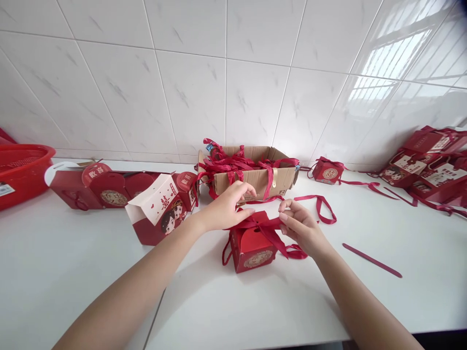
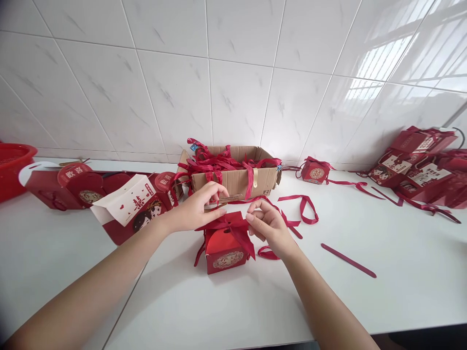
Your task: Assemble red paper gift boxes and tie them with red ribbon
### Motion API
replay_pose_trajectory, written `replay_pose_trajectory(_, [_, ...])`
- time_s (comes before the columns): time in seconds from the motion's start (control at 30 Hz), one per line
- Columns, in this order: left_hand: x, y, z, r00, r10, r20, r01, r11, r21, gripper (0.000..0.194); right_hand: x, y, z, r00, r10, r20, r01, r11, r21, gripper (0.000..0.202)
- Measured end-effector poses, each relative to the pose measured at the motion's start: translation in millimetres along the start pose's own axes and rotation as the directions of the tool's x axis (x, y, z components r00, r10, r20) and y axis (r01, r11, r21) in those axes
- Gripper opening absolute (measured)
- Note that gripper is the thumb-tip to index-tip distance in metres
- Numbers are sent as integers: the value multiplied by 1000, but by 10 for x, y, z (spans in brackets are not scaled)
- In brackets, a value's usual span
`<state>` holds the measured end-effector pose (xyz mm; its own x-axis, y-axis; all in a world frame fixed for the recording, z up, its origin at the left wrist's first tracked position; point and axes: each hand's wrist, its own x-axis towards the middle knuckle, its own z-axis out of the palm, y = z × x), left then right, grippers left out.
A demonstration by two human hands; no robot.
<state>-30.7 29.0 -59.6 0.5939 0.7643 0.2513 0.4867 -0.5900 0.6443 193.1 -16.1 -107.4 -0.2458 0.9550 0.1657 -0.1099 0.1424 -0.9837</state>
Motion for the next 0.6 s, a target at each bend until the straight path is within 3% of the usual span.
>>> replay_pose_trajectory(0.07, [-44, 86, -71, 998, -55, -14, 56, 989, 134, 15, 33, 16, -6, 999, -15, -47, 15, 1000, -4, 29])
replay_pose_trajectory(0.23, [-150, 211, -196, 955, -211, 209, 149, 949, 279, 34, 64, 65, 44, 985, -99, -141, 74, 982, -173, 28])
replay_pose_trajectory(0.4, [-223, 319, -311, 918, -310, 246, 188, 888, 419, 32, 84, 116, -24, 961, -187, -205, 123, 950, -286, 14])
replay_pose_trajectory(0.47, [-270, 367, -399, 874, -414, 255, 249, 832, 497, 31, 102, 120, -139, 985, -147, -93, 118, 958, -260, 30])
replay_pose_trajectory(0.53, [-335, 407, -492, 819, -525, 233, 331, 763, 554, 32, 114, 123, -278, 993, -76, 95, 98, 963, -251, 56])
replay_pose_trajectory(0.6, [-416, 437, -567, 787, -590, 180, 393, 705, 590, 33, 111, 140, -394, 949, 6, 316, 99, 944, -316, 84])
